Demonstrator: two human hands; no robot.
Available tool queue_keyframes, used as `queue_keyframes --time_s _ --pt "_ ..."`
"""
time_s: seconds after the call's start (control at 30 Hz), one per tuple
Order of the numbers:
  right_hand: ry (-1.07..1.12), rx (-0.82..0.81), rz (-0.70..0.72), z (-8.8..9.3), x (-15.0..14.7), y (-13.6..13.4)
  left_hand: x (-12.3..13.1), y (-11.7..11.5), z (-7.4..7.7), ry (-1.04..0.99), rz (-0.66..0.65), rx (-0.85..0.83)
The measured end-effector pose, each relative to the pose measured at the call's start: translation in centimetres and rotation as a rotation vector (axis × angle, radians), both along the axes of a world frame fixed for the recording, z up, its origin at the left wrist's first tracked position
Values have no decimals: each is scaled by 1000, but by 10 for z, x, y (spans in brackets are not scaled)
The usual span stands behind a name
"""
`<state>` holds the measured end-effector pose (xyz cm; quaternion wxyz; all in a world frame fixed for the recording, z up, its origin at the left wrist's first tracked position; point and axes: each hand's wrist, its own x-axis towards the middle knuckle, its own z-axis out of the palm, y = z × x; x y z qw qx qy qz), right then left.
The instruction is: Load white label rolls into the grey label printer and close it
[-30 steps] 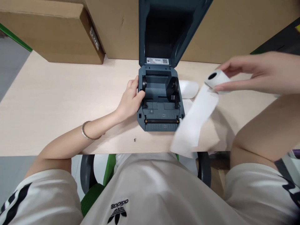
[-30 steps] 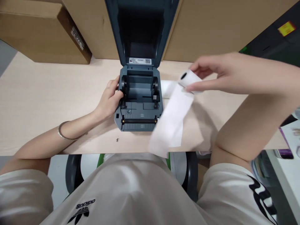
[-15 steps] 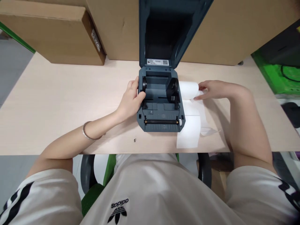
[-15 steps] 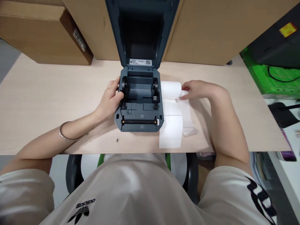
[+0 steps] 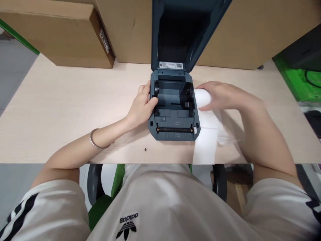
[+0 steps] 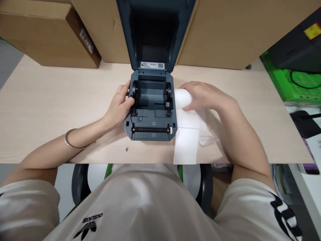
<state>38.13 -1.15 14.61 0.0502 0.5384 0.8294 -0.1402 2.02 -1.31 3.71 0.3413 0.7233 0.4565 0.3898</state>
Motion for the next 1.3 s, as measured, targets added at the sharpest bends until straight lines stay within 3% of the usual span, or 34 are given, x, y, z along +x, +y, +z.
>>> queue_keyframes --time_s 0.17,0.27,0.37,0.5,0.57,0.67,0.83,0.97,1.03,1.13,1.3 --pt "3 -219 -114 45 49 -19 -2 2 -4 -42 -11 9" --pt "-10 -130 -128 62 70 -27 -2 3 -5 -48 -25 11" --pt "48 4 -39 72 45 -33 -2 4 -3 -20 -17 -6" --pt "134 84 42 78 -34 -32 -3 2 -1 -2 -11 -10" --pt "105 111 49 78 -67 -27 -4 0 0 -13 -16 -5" --pt "-39 132 81 70 -93 -13 -3 -2 0 -47 -24 -25" --pt "-159 184 222 35 -106 14 0 -1 0 -58 -31 -46" --pt "-138 179 229 8 -104 22 0 -1 -1 -26 -24 -37" --pt "-41 225 250 5 -98 9 0 -1 -1 -27 -30 -28" --pt "100 268 294 12 -87 -30 0 -2 0 -36 -38 -17" --pt "217 162 480 11 -76 -106 -2 0 -2 -43 -43 -12"
